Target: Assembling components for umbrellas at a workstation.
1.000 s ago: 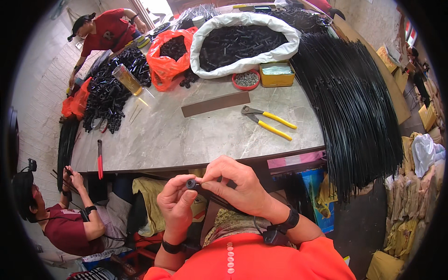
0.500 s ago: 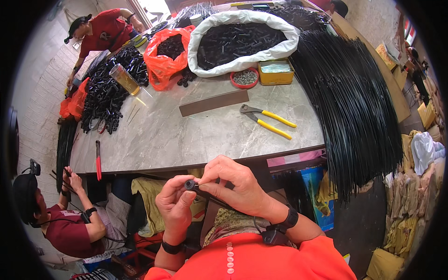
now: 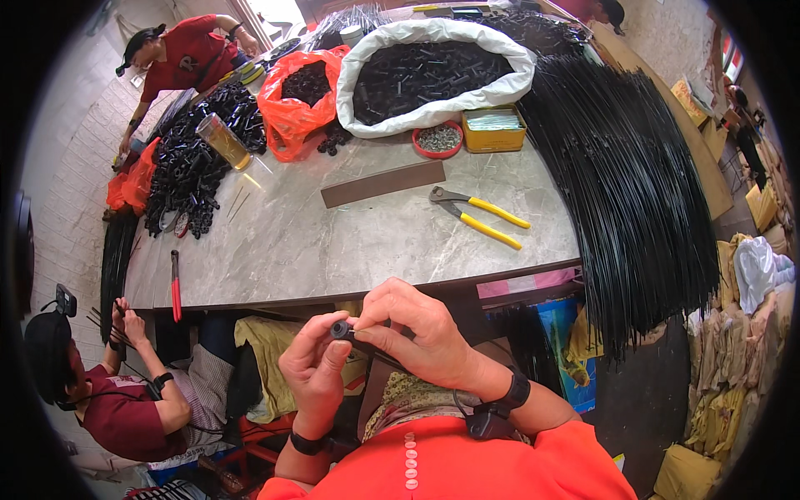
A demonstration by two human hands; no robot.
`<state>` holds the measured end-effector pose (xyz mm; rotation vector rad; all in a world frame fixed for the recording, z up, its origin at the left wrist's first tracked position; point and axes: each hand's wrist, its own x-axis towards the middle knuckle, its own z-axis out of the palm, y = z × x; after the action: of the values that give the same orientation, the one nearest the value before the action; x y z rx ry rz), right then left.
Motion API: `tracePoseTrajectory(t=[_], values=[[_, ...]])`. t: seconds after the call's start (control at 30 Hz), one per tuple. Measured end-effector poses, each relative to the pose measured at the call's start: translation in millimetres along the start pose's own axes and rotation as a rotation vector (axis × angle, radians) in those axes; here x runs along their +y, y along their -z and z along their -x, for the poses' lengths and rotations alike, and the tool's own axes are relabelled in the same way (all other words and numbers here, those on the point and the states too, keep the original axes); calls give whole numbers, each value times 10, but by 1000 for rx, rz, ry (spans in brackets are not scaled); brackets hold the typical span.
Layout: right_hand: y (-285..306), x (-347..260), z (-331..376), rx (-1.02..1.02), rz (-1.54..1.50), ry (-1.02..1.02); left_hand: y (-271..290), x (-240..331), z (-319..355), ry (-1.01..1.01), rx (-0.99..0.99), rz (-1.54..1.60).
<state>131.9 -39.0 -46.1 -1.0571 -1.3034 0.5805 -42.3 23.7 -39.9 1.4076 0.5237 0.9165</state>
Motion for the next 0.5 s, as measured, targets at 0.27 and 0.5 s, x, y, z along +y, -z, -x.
tracePoseTrajectory(t=[0.27,0.5], values=[[-13,-88,-48,-11,3,44,-35,63,-22,-125,15,-314],[20,-76,-43,-55,-137,-136,17,76,-31,-21,-25,-142]])
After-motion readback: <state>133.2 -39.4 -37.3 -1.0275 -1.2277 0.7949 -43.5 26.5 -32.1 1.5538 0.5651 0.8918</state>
